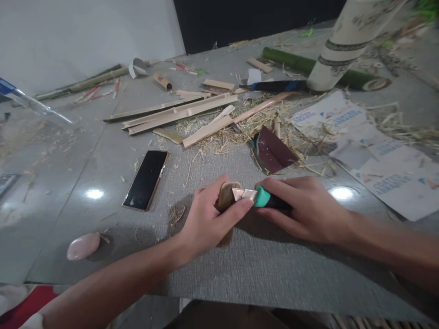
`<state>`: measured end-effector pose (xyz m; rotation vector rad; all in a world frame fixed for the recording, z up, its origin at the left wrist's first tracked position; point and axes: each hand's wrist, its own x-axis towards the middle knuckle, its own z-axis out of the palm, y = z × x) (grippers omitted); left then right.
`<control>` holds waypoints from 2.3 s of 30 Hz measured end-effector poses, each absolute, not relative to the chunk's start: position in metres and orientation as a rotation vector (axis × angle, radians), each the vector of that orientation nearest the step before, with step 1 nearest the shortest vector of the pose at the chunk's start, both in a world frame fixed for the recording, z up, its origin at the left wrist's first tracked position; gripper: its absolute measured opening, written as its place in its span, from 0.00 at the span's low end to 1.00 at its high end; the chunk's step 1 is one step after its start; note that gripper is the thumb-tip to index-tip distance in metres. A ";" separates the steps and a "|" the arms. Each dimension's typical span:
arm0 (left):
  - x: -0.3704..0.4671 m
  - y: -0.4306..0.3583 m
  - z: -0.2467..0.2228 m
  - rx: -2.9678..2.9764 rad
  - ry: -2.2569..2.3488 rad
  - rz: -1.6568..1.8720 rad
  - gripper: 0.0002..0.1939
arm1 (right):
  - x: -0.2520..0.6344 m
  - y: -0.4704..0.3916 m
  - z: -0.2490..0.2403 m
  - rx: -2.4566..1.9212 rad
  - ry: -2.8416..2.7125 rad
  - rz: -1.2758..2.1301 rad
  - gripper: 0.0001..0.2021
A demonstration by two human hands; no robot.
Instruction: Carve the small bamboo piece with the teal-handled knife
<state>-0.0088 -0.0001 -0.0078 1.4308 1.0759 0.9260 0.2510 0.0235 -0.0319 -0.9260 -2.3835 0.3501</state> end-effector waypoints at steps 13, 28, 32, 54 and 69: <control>-0.008 0.023 -0.004 1.053 0.950 0.794 0.20 | 0.253 0.026 -0.029 -1.044 -2.226 0.392 0.14; -0.014 0.018 0.000 1.160 0.952 0.768 0.21 | 0.251 0.026 -0.031 -0.955 -2.368 0.308 0.18; -0.015 0.016 -0.002 1.191 0.933 0.756 0.22 | 0.252 0.026 -0.032 -0.878 -2.419 0.334 0.19; -0.014 0.014 0.003 1.360 1.036 0.689 0.23 | 0.247 0.030 -0.017 -0.703 -2.491 0.290 0.19; -0.009 0.013 0.011 1.413 1.114 0.701 0.29 | 0.249 0.029 -0.021 -0.740 -2.481 0.251 0.21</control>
